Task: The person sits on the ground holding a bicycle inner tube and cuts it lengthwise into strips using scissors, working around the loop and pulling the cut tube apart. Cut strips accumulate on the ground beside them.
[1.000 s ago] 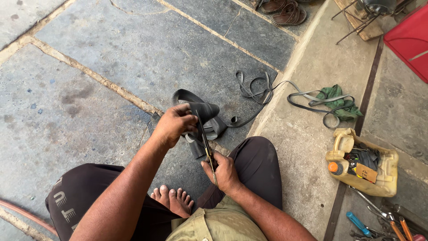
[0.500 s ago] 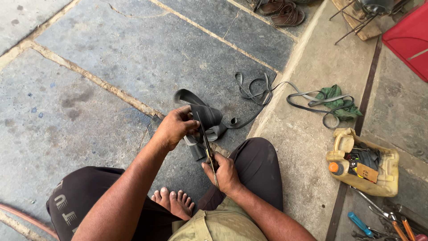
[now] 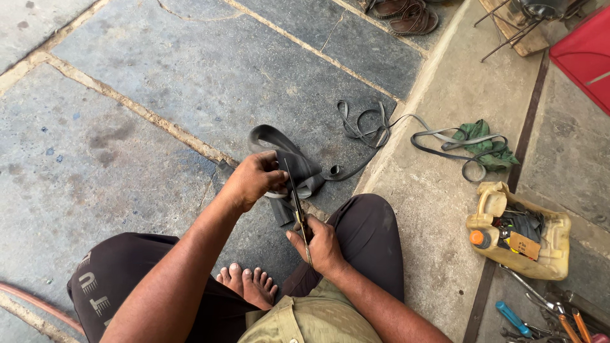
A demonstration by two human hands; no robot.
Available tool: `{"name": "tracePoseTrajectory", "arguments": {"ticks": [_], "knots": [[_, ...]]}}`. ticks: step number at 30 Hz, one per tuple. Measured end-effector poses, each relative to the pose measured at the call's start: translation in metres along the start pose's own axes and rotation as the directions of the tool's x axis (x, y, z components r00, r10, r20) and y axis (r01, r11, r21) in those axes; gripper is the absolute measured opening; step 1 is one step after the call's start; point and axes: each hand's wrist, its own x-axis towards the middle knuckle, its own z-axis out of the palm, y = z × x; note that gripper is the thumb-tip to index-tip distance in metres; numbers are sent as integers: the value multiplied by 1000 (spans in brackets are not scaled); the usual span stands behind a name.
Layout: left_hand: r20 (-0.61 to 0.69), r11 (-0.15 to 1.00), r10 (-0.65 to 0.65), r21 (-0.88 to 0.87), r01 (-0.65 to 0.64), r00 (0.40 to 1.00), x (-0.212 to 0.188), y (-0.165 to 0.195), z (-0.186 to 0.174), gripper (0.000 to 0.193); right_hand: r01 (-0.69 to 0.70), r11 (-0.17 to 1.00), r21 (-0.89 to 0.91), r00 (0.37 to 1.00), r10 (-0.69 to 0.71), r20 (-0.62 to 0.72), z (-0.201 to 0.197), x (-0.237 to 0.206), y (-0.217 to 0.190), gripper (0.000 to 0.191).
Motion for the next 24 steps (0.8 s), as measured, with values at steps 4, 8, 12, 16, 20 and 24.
{"name": "tracePoseTrajectory", "arguments": {"ticks": [4,8,12,16,20,24], "knots": [[14,997,48,62,-49,999,-1,2,0,13,-4,1000,18,1000,4,4,0,1,3,22],[5,999,33,-17,-33,999,-3,4,-3,19,-48,999,23,999,48,16,2,2,6,19],[-67,999,-7,-54,3,998,-4,8,-4,14,-56,998,11,998,56,23,5,2,8,17],[-63,996,70,-55,-74,996,-4,14,-5,17,-24,1000,7,1000,24,-1,5,1,7,21],[-44,999,-21,42,23,999,-7,13,2,22,-18,1000,-6,1000,18,-20,2,1,5,27],[-12,1000,13,-1,-13,1000,-6,8,6,21,64,998,20,998,-63,-25,1,0,3,24]]}}
